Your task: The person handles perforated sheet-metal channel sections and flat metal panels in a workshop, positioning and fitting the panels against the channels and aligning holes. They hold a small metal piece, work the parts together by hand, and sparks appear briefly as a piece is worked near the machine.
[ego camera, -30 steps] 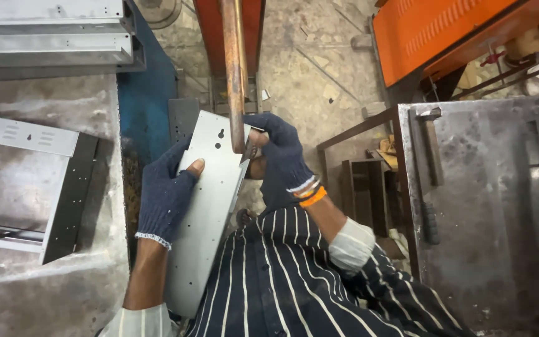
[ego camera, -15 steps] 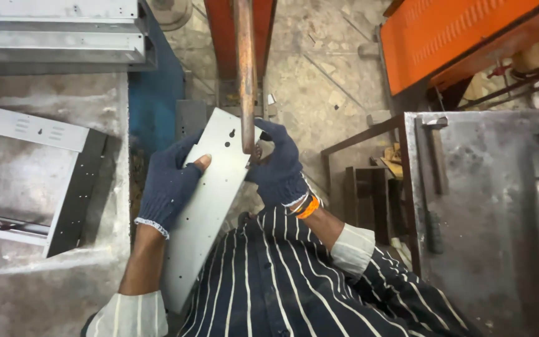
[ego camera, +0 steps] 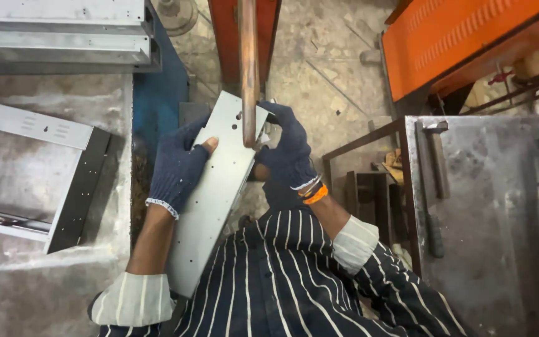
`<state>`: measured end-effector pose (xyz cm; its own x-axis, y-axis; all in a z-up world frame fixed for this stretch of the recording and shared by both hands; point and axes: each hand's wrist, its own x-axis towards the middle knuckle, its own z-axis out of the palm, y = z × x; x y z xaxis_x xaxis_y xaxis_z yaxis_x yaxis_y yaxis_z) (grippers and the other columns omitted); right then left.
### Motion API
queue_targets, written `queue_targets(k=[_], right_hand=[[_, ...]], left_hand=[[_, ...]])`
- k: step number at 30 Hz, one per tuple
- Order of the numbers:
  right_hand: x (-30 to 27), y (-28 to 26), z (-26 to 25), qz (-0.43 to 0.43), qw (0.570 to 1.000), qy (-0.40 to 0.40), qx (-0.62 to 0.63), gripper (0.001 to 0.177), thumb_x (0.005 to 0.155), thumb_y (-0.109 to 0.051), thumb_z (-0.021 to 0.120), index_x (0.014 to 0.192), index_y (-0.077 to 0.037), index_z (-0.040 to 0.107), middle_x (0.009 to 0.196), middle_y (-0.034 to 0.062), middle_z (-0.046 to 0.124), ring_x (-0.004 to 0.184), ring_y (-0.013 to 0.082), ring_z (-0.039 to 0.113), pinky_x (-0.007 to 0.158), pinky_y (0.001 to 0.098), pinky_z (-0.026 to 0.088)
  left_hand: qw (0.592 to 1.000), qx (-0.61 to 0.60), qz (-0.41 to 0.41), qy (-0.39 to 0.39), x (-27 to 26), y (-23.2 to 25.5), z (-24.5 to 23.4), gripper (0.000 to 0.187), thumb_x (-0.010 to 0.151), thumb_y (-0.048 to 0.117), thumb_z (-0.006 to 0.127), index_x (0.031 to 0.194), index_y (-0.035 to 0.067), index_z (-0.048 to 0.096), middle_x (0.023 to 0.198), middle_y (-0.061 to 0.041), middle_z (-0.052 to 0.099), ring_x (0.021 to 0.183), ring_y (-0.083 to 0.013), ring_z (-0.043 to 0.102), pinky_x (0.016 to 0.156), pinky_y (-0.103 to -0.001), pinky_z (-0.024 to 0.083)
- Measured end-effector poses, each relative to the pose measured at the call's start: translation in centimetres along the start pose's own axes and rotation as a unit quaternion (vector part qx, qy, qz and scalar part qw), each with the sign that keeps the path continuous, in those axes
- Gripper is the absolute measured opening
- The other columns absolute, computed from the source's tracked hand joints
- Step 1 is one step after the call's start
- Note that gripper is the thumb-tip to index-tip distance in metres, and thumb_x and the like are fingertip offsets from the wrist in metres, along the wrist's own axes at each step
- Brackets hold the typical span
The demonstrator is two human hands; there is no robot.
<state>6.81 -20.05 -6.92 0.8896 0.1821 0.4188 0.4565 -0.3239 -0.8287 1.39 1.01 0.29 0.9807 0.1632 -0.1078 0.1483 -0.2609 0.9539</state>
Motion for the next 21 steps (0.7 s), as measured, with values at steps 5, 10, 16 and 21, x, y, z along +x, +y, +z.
queue_targets(k=[5,10,16,21], right_hand=[[0.1,-2.1,-1.3,-0.028,0.998,-0.048,0.043,0.068,0.082,-0.006,0.085,0.142,-0.004,0.053,0.13,0.0139,0.067,0.124,0.0261,0.07,0.106,0.0362,0.057],[-0.6,-4.5,-3.2,0.006,0.995,-0.102,0.022,0.078,0.078,-0.006,0.086,0.147,-0.003,0.049,0.135,0.0168,0.065,0.126,0.0292,0.066,0.106,0.0402,0.055],[-4.3,-6.3,-3.0,0.042,0.986,-0.147,-0.073,0.082,0.084,-0.009,0.084,0.155,-0.007,0.043,0.115,0.0173,0.072,0.11,0.0294,0.069,0.092,0.0418,0.056],[-3.4,-7.4,-3.2,0.137,0.977,-0.166,-0.008,0.081,0.082,-0.003,0.071,0.157,-0.01,0.041,0.094,0.0162,0.075,0.082,0.0236,0.076,0.075,0.0366,0.059]], left_hand=[[0.999,-0.028,0.024,0.01,0.0,-2.1,0.1,0.051,0.089,0.016,0.07,0.137,0.001,0.063,0.119,-0.015,0.076,0.103,-0.0145,0.069,0.09,-0.03,0.055],[0.995,0.056,0.076,0.011,-0.2,-1.8,-1.0,0.052,0.089,0.021,0.071,0.136,0.0,0.066,0.119,-0.019,0.076,0.108,-0.0202,0.072,0.092,-0.034,0.053],[0.991,0.126,0.002,0.04,0.4,0.8,-2.8,0.055,0.087,0.036,0.078,0.129,0.002,0.067,0.116,-0.021,0.074,0.099,-0.0207,0.074,0.085,-0.033,0.056],[0.976,0.212,0.049,0.03,2.2,-0.2,-3.2,0.05,0.088,0.039,0.076,0.122,0.003,0.074,0.11,-0.022,0.075,0.094,-0.0278,0.074,0.083,-0.036,0.055]])
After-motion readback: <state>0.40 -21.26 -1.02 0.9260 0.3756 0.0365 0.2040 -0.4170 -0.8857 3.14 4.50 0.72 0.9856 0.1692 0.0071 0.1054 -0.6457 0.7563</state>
